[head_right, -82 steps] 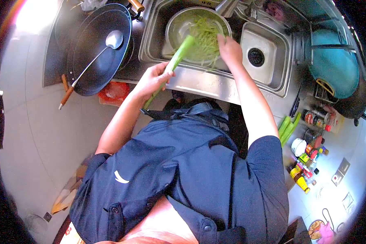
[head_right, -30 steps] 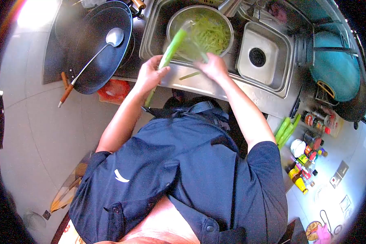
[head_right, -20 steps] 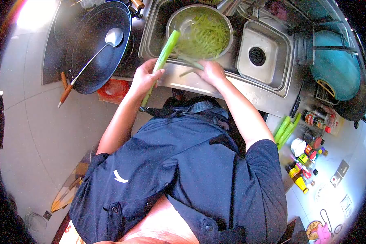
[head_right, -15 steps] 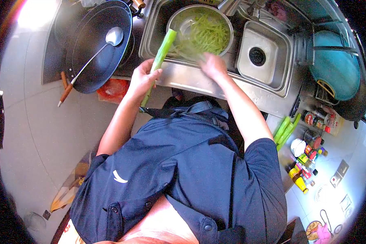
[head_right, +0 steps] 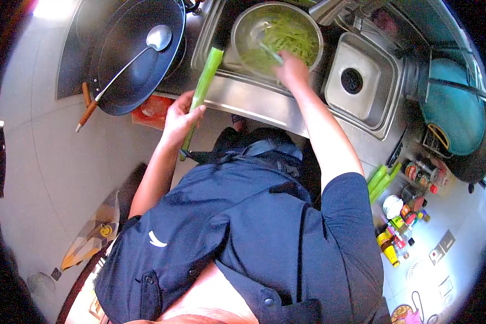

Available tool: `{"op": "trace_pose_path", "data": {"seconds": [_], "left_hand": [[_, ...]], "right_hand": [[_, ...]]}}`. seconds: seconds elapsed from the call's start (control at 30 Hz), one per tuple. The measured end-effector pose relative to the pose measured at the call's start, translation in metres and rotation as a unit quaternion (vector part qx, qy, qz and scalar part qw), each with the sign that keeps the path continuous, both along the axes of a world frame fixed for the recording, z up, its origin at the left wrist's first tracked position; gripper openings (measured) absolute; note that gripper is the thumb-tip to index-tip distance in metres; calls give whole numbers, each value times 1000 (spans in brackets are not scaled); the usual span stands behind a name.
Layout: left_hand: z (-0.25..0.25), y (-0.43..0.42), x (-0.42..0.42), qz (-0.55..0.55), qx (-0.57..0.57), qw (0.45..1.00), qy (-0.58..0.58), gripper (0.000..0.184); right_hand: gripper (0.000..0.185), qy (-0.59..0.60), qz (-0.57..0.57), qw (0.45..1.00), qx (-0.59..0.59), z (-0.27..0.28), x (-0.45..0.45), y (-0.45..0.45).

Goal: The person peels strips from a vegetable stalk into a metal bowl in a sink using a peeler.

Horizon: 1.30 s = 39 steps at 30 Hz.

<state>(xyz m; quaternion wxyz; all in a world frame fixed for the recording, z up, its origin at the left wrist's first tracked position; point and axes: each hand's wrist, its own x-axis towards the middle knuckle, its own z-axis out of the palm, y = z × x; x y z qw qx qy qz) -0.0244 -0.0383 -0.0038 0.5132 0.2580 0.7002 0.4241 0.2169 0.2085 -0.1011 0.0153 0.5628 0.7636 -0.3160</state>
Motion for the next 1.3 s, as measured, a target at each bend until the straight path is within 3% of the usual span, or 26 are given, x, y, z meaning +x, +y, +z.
{"op": "trace_pose_path", "data": {"seconds": [0.07,0.13,0.27,0.4,0.47,0.8,0.9,0.97,1.03,1.1,1.13,1.23,1.3], "left_hand": [[4,-9,-2,0,-4,1000,-5,53],[10,-17,-2,-6,-13,1000,1,52],[12,-31,-1,1,-42,999,2,52],[13,-43,-5,6,-72,997,2,52],[12,-47,-7,17,-73,997,-2,52],[-10,-51,-13,31,-96,995,-8,52],[-8,-46,-10,33,-89,995,-5,51],[-6,-44,-9,35,-94,995,-8,51],[-5,-43,-9,35,-99,994,-12,51],[-6,-42,-8,34,-96,995,-19,54],[-6,-42,-7,33,-95,994,-29,53],[-10,-44,-4,45,-78,995,-39,53],[-4,-40,-3,40,-83,995,-38,52]], "right_hand": [[60,-7,32,999,-18,-20,-15,2],[86,1,79,994,-76,-40,-31,7],[97,36,174,984,-25,-79,-62,16],[89,20,211,976,-49,-93,-79,20],[69,34,201,977,-63,-121,-80,24],[51,57,104,989,-93,-109,-74,30],[46,-19,115,993,-36,-101,-67,40],[43,19,-25,999,26,-116,-55,61],[43,39,-29,999,5,-104,-37,71],[47,-49,68,993,80,-109,-17,82],[47,-54,65,993,82,-106,-6,84],[51,-55,102,993,28,-95,17,87],[52,-24,151,976,-158,-89,30,82]]}}
